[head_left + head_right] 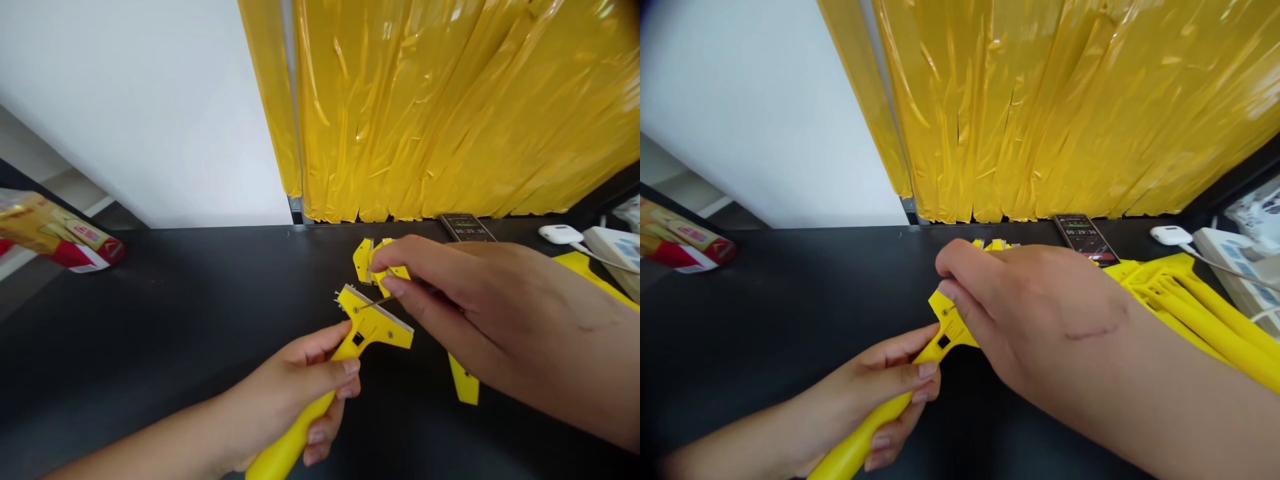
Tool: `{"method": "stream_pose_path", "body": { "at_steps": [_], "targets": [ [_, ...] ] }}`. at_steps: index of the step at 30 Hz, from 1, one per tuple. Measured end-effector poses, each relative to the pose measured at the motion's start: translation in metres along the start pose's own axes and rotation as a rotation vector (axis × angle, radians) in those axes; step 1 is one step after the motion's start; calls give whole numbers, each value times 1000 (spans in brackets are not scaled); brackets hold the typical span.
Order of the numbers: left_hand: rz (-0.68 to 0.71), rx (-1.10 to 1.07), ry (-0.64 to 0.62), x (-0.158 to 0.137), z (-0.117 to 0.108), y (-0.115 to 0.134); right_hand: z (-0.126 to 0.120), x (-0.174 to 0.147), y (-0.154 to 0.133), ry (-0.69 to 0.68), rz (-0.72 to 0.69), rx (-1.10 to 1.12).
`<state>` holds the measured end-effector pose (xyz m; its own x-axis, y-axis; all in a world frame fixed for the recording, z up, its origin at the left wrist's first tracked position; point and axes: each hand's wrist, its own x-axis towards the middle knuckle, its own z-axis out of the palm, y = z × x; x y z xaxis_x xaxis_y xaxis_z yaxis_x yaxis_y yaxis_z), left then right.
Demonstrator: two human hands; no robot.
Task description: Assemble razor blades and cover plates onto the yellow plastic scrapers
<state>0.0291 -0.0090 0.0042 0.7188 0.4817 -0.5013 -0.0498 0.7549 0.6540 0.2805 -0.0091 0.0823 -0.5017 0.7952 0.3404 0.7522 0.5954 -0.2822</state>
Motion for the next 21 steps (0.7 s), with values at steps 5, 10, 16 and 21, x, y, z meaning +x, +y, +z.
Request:
{"method": "stream_pose_path", "body": {
  "at_steps": [5, 10, 16, 21],
  "targets": [
    [15, -11, 15, -1, 0, -1, 1, 1, -4, 15, 55, -74],
    [32, -16, 22, 0, 1, -2, 1, 2, -5, 9, 61, -43],
    [39, -23, 28, 0, 0, -2, 1, 2, -3, -33, 82, -9],
    [49, -10, 13, 0, 0, -2, 2, 0, -5, -6, 89, -31]
  ]
}}
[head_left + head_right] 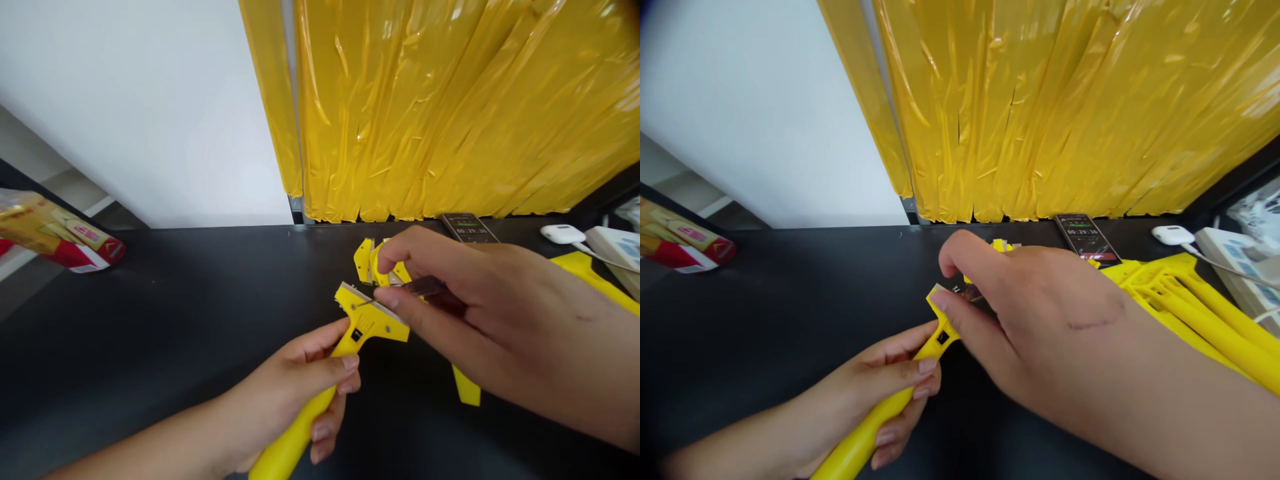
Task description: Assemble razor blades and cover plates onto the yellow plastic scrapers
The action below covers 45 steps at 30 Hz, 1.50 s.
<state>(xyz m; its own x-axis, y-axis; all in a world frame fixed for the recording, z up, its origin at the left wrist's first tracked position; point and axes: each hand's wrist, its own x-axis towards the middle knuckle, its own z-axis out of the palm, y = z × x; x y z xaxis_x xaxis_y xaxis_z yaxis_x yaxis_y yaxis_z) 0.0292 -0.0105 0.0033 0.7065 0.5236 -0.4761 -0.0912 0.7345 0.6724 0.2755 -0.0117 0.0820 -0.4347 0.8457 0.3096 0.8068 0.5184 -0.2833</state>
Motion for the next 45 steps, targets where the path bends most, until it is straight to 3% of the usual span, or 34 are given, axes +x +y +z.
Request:
{"method": "stream_pose_path", "body": {
  "at_steps": [3, 9, 15, 27, 38, 45],
  "targets": [
    [2, -8, 11, 0, 0, -1, -1, 2, -1, -30, 8, 62],
    [6, -1, 10, 1, -1, -3, 1, 6, -3, 35, 36, 63],
    [7, -7, 7, 2, -1, -2, 2, 3, -5, 73, -24, 11],
    [5, 0, 11, 0, 1, -1, 1, 7, -5, 19, -101, 51],
    [0, -3, 18, -1, 0, -1, 0, 4, -3, 20, -17, -17],
    [-2, -12, 19, 1, -2, -2, -4, 7, -7, 48, -46, 169]
  ]
}}
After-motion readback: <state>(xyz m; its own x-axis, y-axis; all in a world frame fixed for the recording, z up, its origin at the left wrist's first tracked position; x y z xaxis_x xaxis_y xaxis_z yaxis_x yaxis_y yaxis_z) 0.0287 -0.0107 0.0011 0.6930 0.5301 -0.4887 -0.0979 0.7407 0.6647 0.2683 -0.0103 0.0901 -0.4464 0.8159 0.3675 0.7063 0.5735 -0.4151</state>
